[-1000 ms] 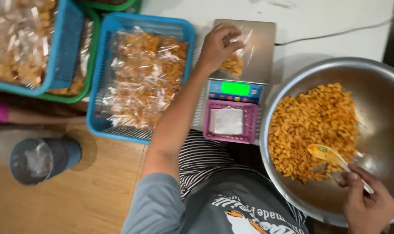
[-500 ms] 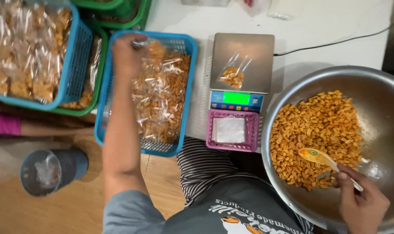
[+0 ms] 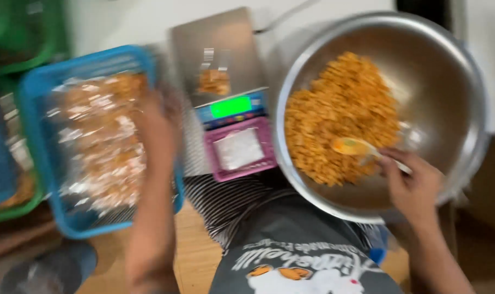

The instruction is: Scooping snacks from a large bowl into small plastic bags and weighing them on a digital scale.

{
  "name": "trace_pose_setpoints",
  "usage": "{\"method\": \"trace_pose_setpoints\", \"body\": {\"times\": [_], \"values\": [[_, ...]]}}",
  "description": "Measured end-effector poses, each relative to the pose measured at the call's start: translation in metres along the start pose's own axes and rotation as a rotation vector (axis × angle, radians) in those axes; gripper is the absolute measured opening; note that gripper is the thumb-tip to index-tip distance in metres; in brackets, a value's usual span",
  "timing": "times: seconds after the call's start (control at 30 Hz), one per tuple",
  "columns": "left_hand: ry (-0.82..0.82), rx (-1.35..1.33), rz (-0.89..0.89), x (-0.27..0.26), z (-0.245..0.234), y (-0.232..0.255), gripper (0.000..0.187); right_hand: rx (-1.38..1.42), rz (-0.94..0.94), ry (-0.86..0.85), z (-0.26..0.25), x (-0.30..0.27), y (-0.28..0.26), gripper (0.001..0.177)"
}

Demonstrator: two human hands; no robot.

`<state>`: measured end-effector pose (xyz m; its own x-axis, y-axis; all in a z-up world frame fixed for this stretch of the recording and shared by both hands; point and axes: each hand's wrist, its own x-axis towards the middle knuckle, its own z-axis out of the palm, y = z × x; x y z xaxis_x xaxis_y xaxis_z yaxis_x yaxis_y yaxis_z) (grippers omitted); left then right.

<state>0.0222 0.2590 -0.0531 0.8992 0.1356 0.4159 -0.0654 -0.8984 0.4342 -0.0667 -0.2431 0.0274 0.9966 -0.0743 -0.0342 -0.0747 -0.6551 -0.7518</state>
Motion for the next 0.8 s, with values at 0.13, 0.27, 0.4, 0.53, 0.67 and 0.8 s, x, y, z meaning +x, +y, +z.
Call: {"method": "trace_pose_setpoints", "body": {"times": [0.13, 0.27, 0.4, 0.53, 0.67, 0.8], "values": [[-0.742, 0.176, -0.009, -0.066, 0.050, 0.108, 0.028, -0.113, -0.025, -0.061, -0.001, 0.018, -0.014, 0.018], [-0.898, 0.160, -0.168, -0.080, 0.080, 0.091, 0.029, -0.262, -0.210, -0.076, 0.002, 0.029, 0.009, 0.006], [-0.653, 0.227, -0.060, -0.066, 0.007, 0.144, 0.028, -0.774, -0.293, -0.114, 0.000, 0.028, 0.046, 0.005], [-0.272, 0.219, 0.234, -0.078, -0.010, 0.123, 0.033, -0.890, -0.306, -0.287, 0.019, 0.037, 0.027, 0.010], [-0.184, -0.171, 0.026, -0.101, -0.006, 0.113, 0.048, -0.111, 0.147, -0.393, 0.052, 0.036, 0.015, 0.017], [-0.041, -0.279, 0.109, -0.088, -0.021, 0.137, 0.019, 0.334, 0.437, -0.369, 0.042, 0.039, -0.009, 0.021]]}}
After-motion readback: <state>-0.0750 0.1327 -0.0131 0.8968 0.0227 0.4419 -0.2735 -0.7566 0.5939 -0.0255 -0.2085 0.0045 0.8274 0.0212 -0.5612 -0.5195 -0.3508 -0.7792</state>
